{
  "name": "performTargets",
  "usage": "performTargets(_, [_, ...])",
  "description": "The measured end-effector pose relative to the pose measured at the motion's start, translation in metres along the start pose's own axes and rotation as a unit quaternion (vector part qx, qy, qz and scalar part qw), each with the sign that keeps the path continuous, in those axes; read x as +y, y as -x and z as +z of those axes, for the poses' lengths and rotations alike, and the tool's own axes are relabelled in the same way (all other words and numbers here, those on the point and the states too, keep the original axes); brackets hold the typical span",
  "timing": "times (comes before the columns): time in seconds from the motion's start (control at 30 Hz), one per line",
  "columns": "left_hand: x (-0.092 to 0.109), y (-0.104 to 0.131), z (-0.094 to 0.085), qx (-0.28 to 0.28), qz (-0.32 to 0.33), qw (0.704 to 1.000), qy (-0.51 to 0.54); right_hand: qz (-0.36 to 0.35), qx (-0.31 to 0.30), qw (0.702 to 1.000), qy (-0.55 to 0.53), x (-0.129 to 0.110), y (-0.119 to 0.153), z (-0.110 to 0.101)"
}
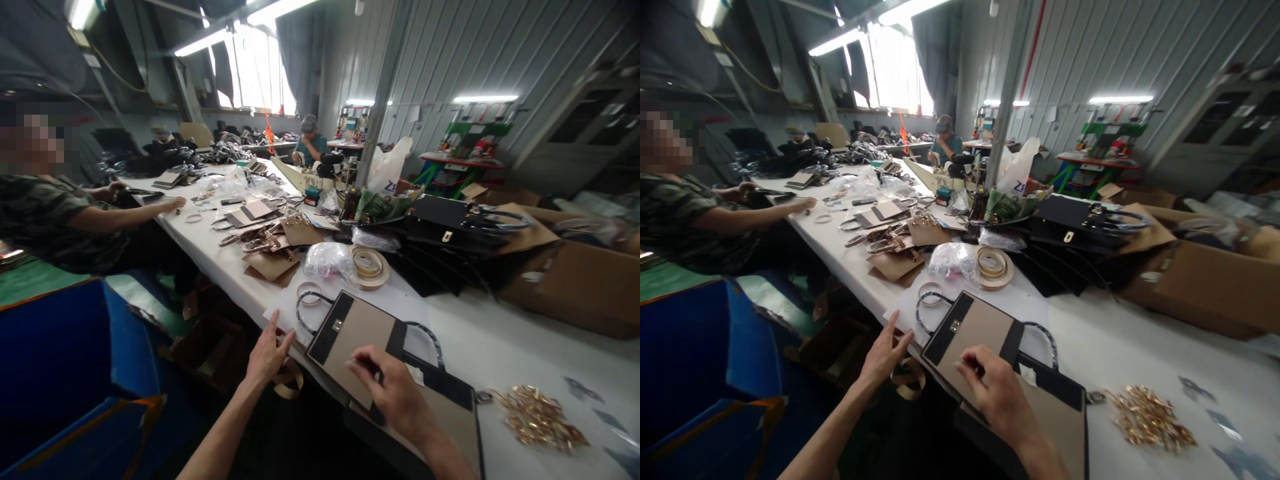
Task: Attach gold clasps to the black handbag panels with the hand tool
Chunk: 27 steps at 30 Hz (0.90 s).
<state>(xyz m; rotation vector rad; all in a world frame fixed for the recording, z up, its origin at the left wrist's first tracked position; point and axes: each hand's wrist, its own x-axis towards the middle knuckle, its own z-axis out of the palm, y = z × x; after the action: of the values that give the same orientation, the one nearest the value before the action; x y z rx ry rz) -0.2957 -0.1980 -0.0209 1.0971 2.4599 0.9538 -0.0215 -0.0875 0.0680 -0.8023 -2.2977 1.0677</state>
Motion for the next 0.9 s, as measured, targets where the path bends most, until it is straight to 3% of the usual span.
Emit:
performTargets(0.07, [0.010, 0.002, -0.005, 0.098, 0.038, 0.994, -0.040, 0.023, 0.027, 0.999, -0.022, 0.006, -0.021, -0.005])
performTargets(0.13, [0.025, 0.004, -0.008, 0.131, 0.083, 0.987, -0.026, 0.039, 0.048, 0.997, -0.052, 0.017, -0.041, -0.006])
performTargets(0.27, [0.061, 0.003, -0.003, 0.000, 0.113, 0.993, 0.043, 0.079, 0.050, 0.989, -0.116, 0.039, -0.070, 0.003])
performTargets(0.37, [0.079, 0.002, 0.011, -0.073, 0.089, 0.993, 0.013, 0.095, 0.028, 0.989, -0.111, 0.052, -0.082, 0.010])
performTargets(0.53, [0.089, 0.004, 0.029, -0.075, 0.085, 0.993, -0.036, 0.087, -0.014, 0.995, -0.056, 0.066, -0.095, 0.013])
performTargets(0.7, [0.089, 0.004, 0.034, -0.074, 0.061, 0.995, -0.006, 0.067, -0.044, 0.997, -0.017, 0.071, -0.108, 0.014])
performTargets(0.9, [0.081, 0.004, 0.041, -0.060, 0.078, 0.995, 0.013, 0.074, -0.091, 0.993, 0.002, 0.070, -0.119, 0.015])
